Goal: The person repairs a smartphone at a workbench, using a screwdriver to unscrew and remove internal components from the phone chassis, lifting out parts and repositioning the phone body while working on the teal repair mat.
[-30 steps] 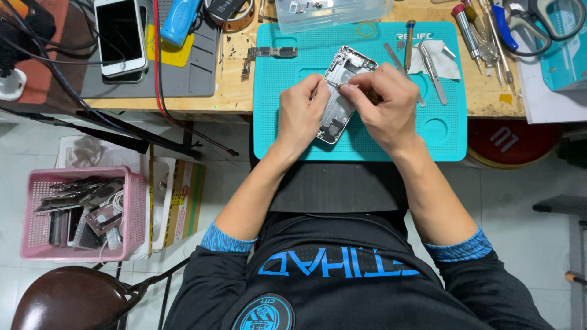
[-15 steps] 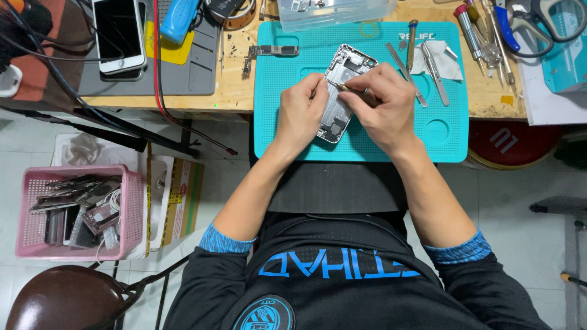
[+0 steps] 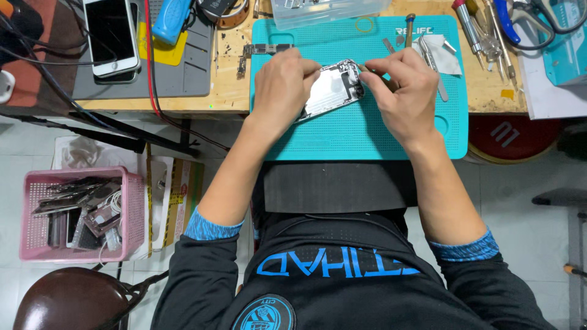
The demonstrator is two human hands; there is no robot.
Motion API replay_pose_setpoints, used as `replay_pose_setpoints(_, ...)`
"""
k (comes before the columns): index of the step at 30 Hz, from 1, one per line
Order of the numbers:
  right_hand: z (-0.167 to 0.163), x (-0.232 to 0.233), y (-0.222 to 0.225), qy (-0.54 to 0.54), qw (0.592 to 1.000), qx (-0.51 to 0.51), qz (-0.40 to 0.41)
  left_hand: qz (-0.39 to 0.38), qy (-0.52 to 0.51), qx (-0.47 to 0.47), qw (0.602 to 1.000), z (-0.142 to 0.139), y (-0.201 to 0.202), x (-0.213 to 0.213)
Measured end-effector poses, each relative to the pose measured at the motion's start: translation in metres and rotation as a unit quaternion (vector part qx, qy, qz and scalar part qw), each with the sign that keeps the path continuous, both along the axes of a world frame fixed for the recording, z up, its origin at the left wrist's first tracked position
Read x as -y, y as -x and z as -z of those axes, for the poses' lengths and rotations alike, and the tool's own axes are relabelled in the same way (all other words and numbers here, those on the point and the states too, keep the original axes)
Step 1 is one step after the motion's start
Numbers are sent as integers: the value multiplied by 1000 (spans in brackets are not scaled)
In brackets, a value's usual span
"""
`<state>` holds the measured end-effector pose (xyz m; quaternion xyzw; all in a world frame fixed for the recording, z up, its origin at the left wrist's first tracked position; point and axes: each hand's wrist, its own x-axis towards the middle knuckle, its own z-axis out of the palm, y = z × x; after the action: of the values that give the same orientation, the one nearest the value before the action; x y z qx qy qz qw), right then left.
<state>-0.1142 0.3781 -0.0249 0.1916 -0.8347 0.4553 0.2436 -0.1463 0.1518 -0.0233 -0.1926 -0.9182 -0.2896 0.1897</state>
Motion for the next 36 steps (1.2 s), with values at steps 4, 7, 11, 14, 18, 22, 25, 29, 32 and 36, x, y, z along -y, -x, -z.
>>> replay_pose_setpoints(4, 21, 1, 17, -12, 1000, 3, -18, -25, 58, -99, 993, 22, 13, 0)
replay_pose_setpoints(7, 3, 15, 18, -51, 999, 2, 2, -18, 51, -161, 986, 13, 10, -1)
replay_pose_setpoints(11, -86, 76, 1, -70, 997, -11, 13, 35, 24, -136, 990, -94, -18, 59)
replay_pose_setpoints(14, -90, 89, 3, -66, 998, -17, 16, 43, 34, -143, 988, -84, -14, 70)
replay_pose_setpoints(18, -17, 88, 11, -62, 998, -13, 20, 40, 54, -141, 988, -20, -9, 62)
replay_pose_setpoints(22, 18, 84, 16, -66, 997, -19, 27, 43, 75, -138, 987, 6, -5, 58)
replay_pose_setpoints(25, 24, 83, 18, -72, 997, -28, 25, 41, 80, -137, 986, 16, -2, 60)
replay_pose_setpoints(29, 58, 76, 22, -85, 995, -34, 25, 46, 76, -131, 987, 52, 4, 51)
replay_pose_setpoints(32, 75, 71, 27, -90, 995, -32, 22, 50, 64, -130, 988, 68, 8, 50)
replay_pose_setpoints(36, 90, 68, 31, -89, 995, -29, 17, 54, 63, -126, 989, 83, 11, 44)
